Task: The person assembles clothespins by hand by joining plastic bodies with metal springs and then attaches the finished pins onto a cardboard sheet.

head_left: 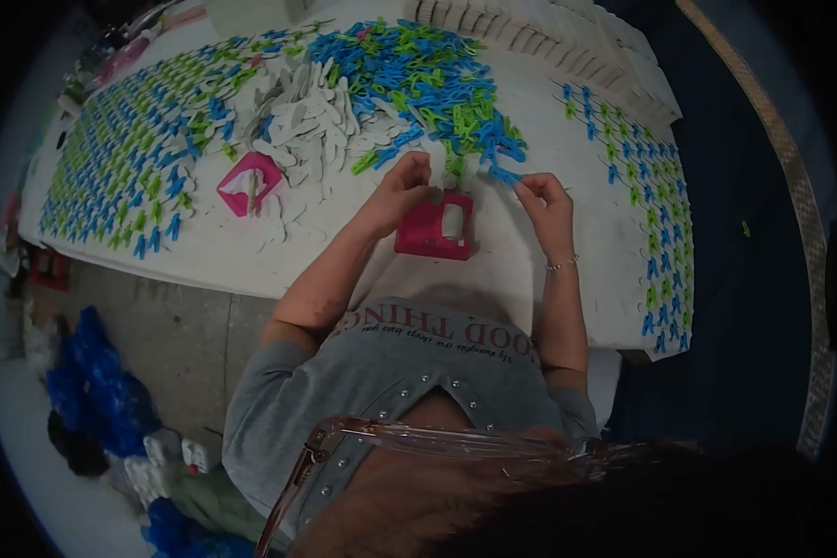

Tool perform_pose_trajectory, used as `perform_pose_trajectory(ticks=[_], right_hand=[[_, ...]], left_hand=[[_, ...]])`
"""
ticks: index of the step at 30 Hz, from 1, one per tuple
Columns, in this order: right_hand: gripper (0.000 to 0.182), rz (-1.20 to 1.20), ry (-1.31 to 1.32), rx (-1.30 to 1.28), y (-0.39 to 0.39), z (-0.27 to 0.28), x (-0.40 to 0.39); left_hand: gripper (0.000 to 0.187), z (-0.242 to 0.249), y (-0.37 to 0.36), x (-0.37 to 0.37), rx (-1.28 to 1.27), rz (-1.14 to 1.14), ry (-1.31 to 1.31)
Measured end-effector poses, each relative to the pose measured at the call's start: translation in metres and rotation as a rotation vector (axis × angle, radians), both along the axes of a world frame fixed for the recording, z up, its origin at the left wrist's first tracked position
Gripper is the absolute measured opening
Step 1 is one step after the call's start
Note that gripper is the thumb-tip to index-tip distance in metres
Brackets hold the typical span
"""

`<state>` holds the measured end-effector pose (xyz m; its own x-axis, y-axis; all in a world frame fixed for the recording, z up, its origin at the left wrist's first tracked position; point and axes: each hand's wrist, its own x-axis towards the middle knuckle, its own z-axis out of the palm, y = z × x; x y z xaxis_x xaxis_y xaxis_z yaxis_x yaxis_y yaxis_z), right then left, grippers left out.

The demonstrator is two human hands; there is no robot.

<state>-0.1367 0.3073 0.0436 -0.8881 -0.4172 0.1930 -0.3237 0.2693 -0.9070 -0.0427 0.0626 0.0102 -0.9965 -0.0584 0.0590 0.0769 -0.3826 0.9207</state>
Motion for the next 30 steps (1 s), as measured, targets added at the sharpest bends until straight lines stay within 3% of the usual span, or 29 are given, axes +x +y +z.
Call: perform_pose_trajectory(ticks=[2, 6, 18, 23, 25, 27, 29, 30], right_hand=[[0.015, 0.068, 0.128, -0.231, -0.004, 0.011, 0.021], [0.020, 0.112, 0.087, -0.301, -0.015, 0.013, 0.039], [0.027, 0.156, 0.170, -0.187, -0.030, 0.010, 0.047], [0.016, 0.149, 0.158, -0.115, -0.028, 0.012, 0.044], [0.015, -0.007, 0.087, -0.160, -0.022, 0.010, 0.024], [0.016, -0.167, 0.020, -0.212, -0.011, 0.008, -0.006], [0.018, -0.446, -0.311, -0.412, 0.005, 0.005, -0.043], [0.018, -0.465, -0.299, -0.421, 0.016, -0.005, -0.061]], left_hand=[[0.040, -0.002, 0.000, 0.000, 0.011, -0.047, -0.006], [0.039, 0.004, 0.004, 0.004, -0.030, -0.053, 0.058], [0.039, 0.013, 0.009, 0.009, -0.066, -0.112, 0.116], [0.044, 0.012, 0.009, 0.009, -0.119, -0.074, 0.135], [0.046, 0.018, 0.008, 0.008, -0.149, -0.072, 0.157], [0.043, 0.016, 0.003, 0.001, -0.108, 0.149, 0.073], [0.034, -0.002, -0.006, -0.012, -0.094, 0.375, 0.024], [0.025, -0.014, -0.009, -0.019, -0.090, 0.481, 0.031]])
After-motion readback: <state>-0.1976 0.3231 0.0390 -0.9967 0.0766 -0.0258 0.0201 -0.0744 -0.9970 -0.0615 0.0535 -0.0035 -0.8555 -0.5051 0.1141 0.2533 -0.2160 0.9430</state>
